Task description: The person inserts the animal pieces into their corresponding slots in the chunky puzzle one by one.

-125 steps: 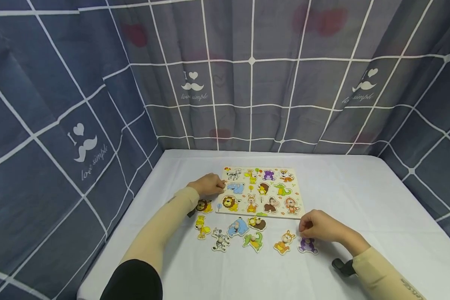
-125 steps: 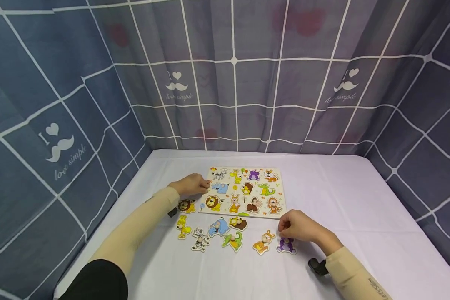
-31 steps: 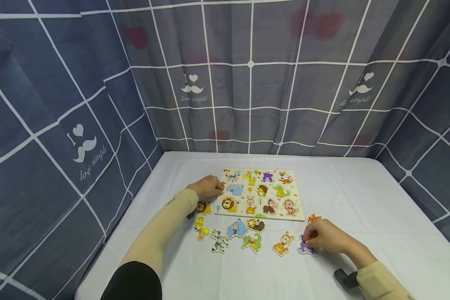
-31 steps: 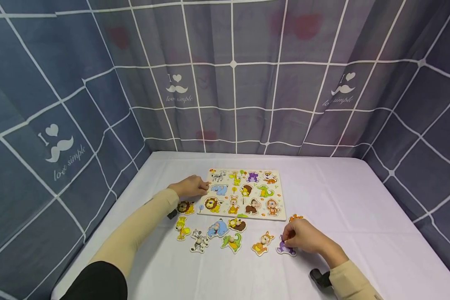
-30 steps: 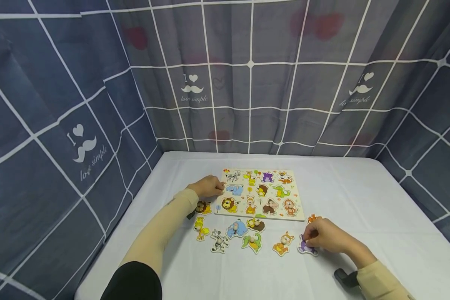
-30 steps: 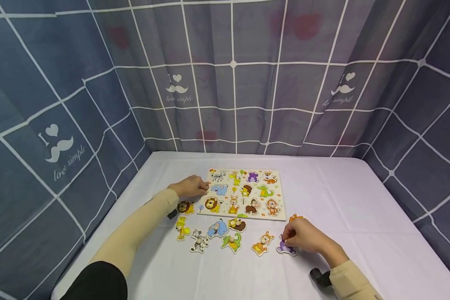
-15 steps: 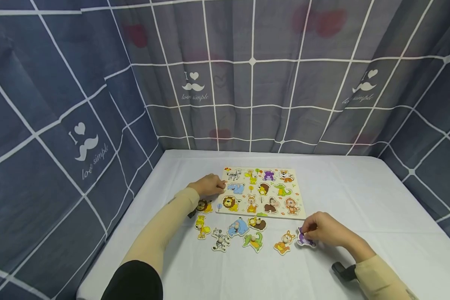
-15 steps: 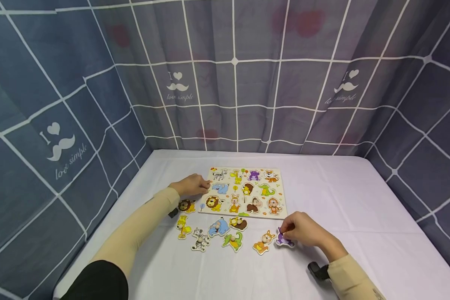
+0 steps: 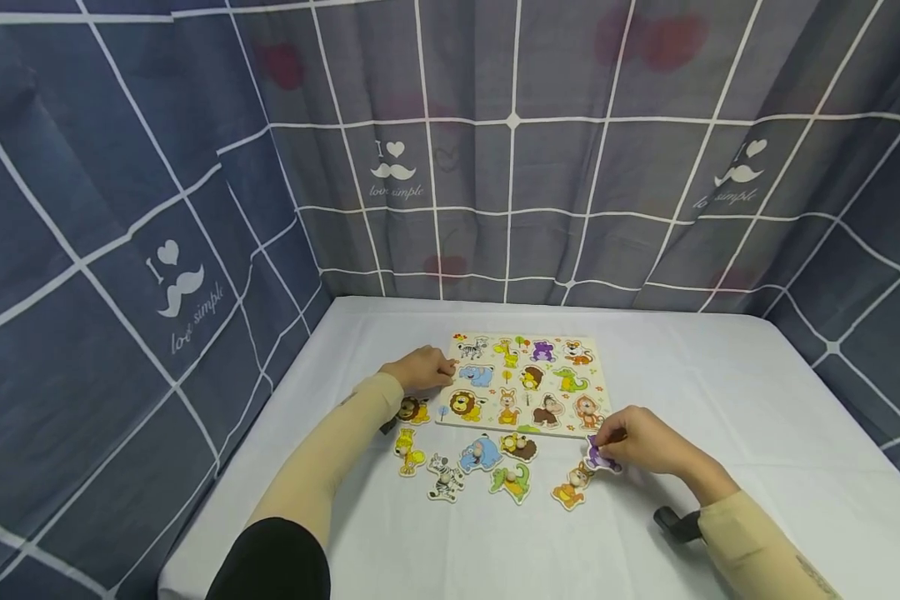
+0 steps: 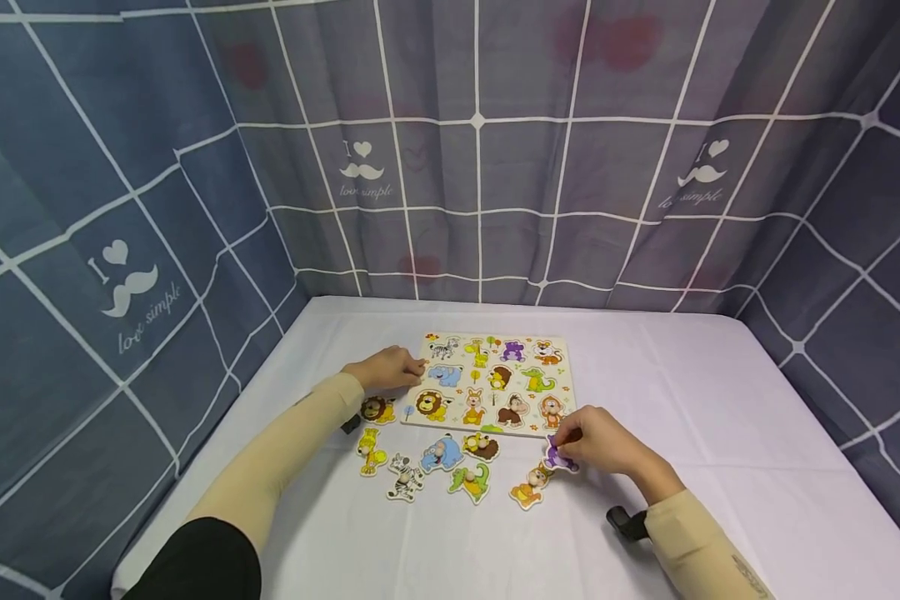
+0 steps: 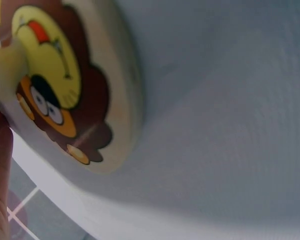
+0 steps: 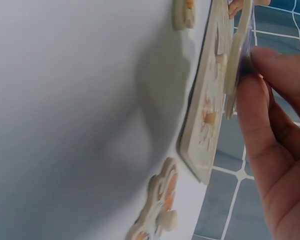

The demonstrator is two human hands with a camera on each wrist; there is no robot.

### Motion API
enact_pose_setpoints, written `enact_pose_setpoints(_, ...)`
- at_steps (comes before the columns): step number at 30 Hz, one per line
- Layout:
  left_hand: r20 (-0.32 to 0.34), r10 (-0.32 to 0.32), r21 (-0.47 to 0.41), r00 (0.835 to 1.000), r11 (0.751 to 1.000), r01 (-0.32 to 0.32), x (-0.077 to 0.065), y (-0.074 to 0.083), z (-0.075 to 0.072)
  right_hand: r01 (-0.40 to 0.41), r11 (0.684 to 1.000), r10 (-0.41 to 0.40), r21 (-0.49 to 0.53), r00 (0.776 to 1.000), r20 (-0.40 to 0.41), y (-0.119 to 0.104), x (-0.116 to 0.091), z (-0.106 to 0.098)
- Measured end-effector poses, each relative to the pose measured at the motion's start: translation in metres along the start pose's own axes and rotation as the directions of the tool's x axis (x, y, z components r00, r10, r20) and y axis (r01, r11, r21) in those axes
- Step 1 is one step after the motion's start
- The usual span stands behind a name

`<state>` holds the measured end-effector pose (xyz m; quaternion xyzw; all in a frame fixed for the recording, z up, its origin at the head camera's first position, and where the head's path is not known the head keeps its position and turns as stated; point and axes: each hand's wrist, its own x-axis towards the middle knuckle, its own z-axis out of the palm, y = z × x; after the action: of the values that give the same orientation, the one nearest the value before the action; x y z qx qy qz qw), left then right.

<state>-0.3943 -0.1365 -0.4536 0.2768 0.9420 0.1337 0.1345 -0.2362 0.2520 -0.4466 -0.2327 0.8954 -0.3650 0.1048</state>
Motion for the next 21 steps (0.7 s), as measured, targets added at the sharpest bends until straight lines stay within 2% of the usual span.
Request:
enact_pose_setpoints(10, 0.007, -0.021, -0.022, 1.0, 1.0, 0.021, -0.001, -0.001, 0.004, -0.022, 0.999, 0.022, 0.037, 1.0, -0.011, -0.003, 0.014, 0.001)
enact_pose_setpoints(21, 0.0, -0.042, -0.02, 0.999, 0.999, 0.042, 0.0, 0.0, 0.004, -0.058, 0.998, 0.058, 0.009, 0.998, -0.024, -0.004, 0.024, 0.001)
